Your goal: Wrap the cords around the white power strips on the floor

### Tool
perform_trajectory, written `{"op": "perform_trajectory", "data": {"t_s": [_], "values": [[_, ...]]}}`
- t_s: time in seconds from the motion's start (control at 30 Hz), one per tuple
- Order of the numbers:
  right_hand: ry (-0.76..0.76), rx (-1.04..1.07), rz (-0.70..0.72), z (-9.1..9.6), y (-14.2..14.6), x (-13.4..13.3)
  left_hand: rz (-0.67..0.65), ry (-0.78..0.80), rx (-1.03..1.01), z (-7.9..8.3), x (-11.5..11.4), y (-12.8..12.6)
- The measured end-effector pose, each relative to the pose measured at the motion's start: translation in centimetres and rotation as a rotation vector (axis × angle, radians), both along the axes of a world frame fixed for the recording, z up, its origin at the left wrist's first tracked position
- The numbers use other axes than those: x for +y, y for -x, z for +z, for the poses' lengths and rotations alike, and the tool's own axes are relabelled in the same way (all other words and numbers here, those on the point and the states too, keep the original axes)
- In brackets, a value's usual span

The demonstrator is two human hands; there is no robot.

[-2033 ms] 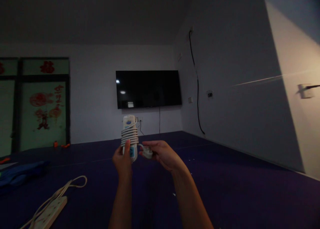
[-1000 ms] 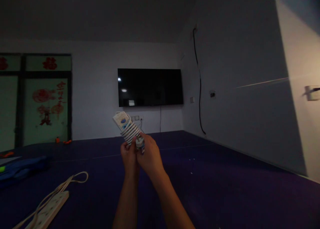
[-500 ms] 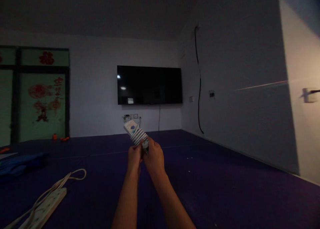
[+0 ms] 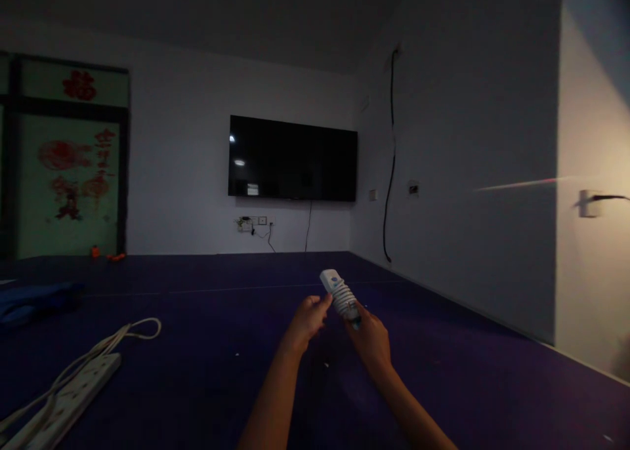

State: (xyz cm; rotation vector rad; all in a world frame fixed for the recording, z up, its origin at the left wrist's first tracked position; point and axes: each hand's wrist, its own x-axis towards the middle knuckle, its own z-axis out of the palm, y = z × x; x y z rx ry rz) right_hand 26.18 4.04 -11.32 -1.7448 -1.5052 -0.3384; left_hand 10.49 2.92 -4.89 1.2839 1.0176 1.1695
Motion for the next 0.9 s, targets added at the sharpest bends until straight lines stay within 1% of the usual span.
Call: {"op": "perform_trajectory", "data": {"t_s": [0.17,0.3,0.5,0.67,0.9], "values": [[0.145,-0.038,-0.156,-2.8,-5.3,0.4,0.036,-0.096,0.063,2.0,-0.8,1.7],[0.233,-0.039,-0.242,-3.8,-7.3,0.6,0.061,-0.143,0.104,3.0,-1.0,2.9],[0.306,-0.049,-0.270,-4.4,-7.6,0.8,0.085,-0.199,0.140,3.7,-1.4,3.4],[0.326,-0.104,-0.264,-4.7,-7.3,0.9,0.082,-0.228,0.137,4.2,-1.9,3.8],[0.330,-0.163,-0.268,-4.7,-6.9,1.0,0.118,-0.265,0.099,4.5,-2.2,4.6]]}}
